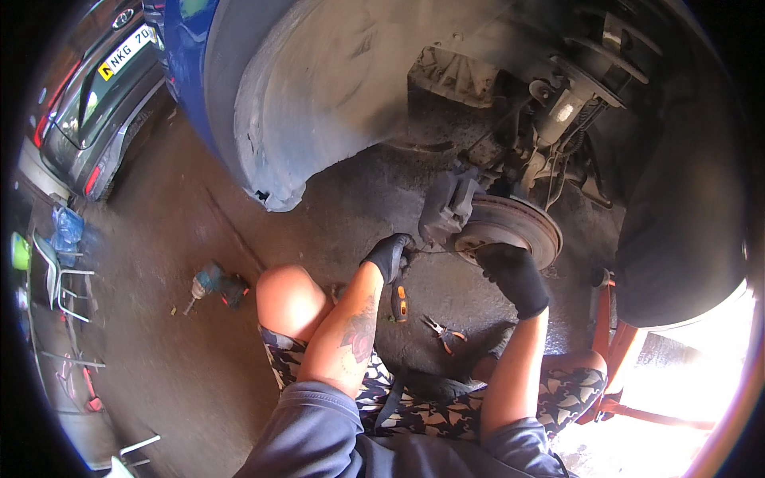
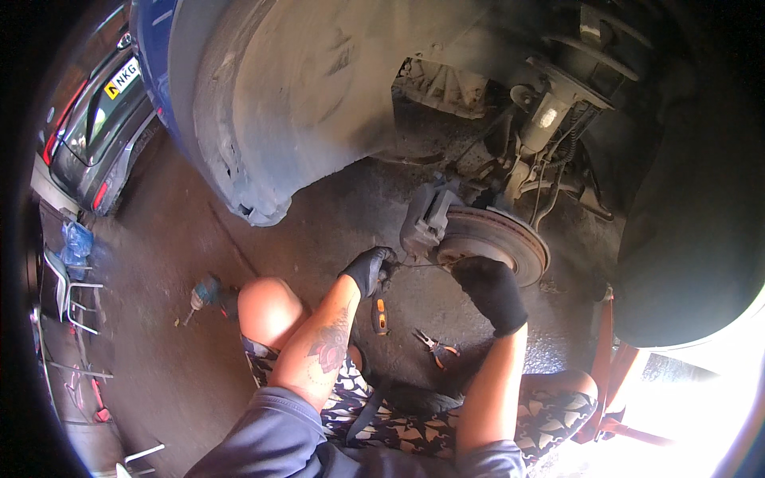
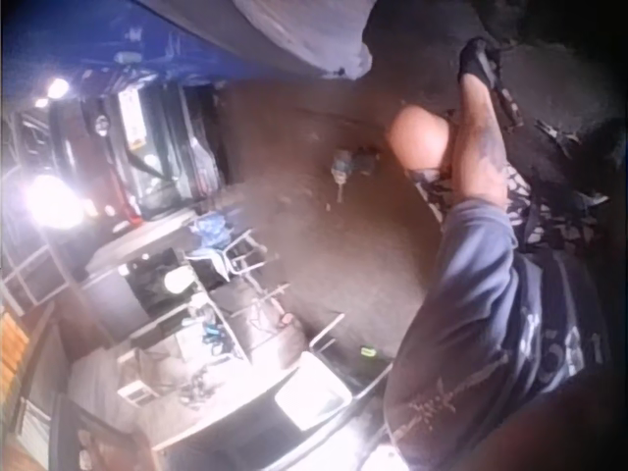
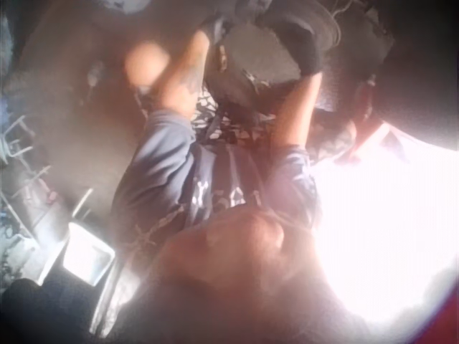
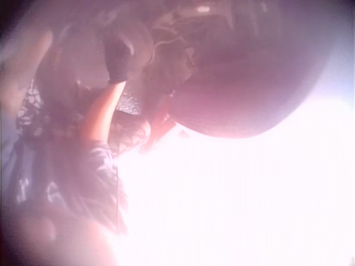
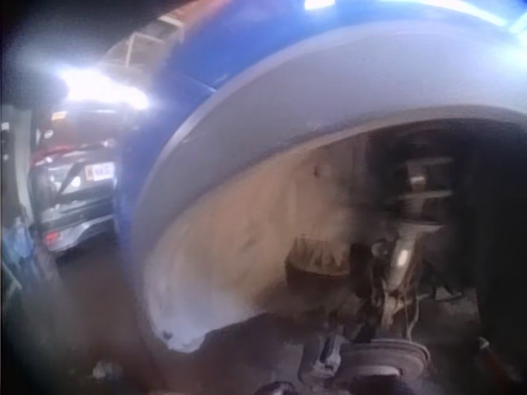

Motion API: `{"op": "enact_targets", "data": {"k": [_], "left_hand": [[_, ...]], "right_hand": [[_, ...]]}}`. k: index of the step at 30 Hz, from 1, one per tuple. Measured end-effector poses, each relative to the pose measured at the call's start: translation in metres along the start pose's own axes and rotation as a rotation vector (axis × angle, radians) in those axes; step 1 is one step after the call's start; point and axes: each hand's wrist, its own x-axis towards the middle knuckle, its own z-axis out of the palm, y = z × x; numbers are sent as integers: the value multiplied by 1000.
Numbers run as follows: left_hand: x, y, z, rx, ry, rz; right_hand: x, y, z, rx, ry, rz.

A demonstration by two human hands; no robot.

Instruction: The person kneels beside a raised car and uses a screwdriver to adjust the brake caliper and rotor assembly. They then stand, walk through the garage, and open the driver's door of a black car.

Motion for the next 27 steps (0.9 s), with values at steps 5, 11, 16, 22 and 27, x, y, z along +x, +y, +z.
{"op": "enact_targets", "data": {"k": [5, 11, 16, 22, 27], "left_hand": [[11, -5, -12, 109, -110, 8], [5, -17, 3, 369, -286, -35], [13, -16, 3, 656, 12, 20], [-37, 34, 17, 788, 131, 502], [-67, 47, 26, 705, -21, 695]], "right_hand": [[7, 6, 26, 270, -70, 243], [16, 24, 53, 261, -1, -29], [21, 11, 66, -190, 177, -184], [27, 26, 66, -149, 238, -220], [31, 21, 72, -319, 271, -297]]}}
